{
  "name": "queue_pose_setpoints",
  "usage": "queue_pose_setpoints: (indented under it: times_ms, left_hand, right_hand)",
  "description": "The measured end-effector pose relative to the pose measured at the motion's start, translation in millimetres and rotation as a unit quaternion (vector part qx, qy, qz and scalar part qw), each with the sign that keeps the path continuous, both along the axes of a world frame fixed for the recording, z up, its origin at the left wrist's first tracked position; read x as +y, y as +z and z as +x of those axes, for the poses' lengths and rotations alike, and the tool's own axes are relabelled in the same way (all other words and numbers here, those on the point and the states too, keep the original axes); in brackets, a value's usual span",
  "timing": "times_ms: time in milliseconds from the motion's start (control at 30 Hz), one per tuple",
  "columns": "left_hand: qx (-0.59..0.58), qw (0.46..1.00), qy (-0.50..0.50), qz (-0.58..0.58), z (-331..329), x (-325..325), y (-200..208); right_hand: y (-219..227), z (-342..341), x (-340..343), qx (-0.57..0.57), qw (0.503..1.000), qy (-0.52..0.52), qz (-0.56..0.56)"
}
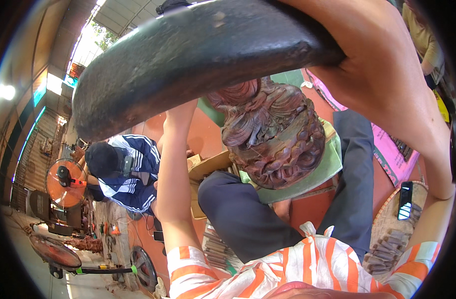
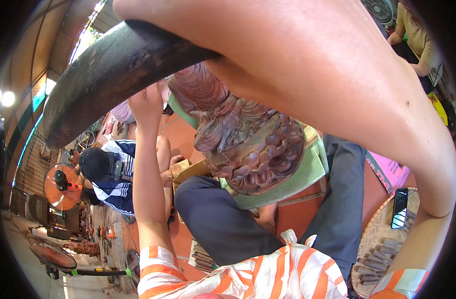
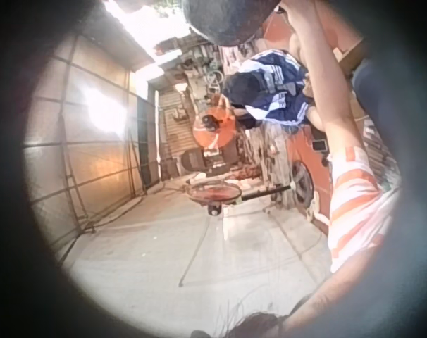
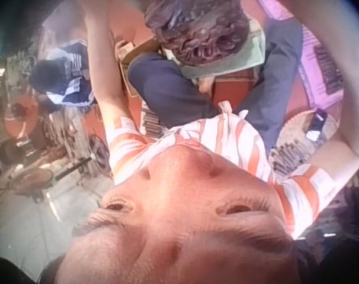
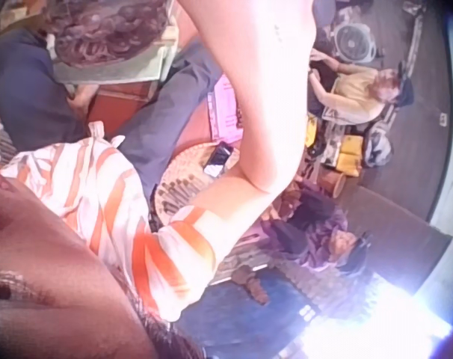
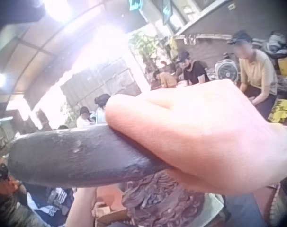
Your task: The person carves a wooden Buddha statue using a chisel and a wooden mallet. They repeatedly strike the chisel to shape the wood, occasionally pausing to select different chisels from a box on the floor.
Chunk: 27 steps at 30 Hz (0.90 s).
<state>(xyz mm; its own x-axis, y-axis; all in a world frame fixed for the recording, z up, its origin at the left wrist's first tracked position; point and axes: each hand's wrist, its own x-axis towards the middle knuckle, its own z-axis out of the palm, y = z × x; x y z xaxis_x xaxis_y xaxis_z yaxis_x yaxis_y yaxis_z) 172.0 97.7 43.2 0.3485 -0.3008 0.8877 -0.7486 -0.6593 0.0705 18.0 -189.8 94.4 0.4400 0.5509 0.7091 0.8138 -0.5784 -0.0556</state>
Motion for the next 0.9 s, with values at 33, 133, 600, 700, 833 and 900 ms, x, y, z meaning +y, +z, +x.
queue_pose_setpoints:
  times_ms: [33,133,600,700,833,900]
  left_hand:
    - [-0.008,1.000,0.000,-0.004,1,0,-1]
    - [-0.036,0.999,-0.007,-0.014,5,-1,-5]
    - [-0.067,0.997,-0.045,-0.010,6,-15,-6]
    - [-0.060,0.997,-0.057,0.006,1,-13,5]
    - [-0.043,0.994,-0.098,-0.006,6,-16,5]
    - [-0.048,0.994,-0.094,0.001,5,-15,6]
  right_hand:
    - [2,1,2,0.000,1.000,0.001,-0.007]
    - [3,6,7,-0.005,0.999,0.007,-0.033]
    - [10,16,18,-0.006,0.996,0.020,-0.085]
    - [13,17,22,-0.013,0.996,0.027,-0.089]
    - [18,14,30,-0.009,0.994,0.029,-0.104]
    - [21,15,32,-0.010,0.994,0.034,-0.108]
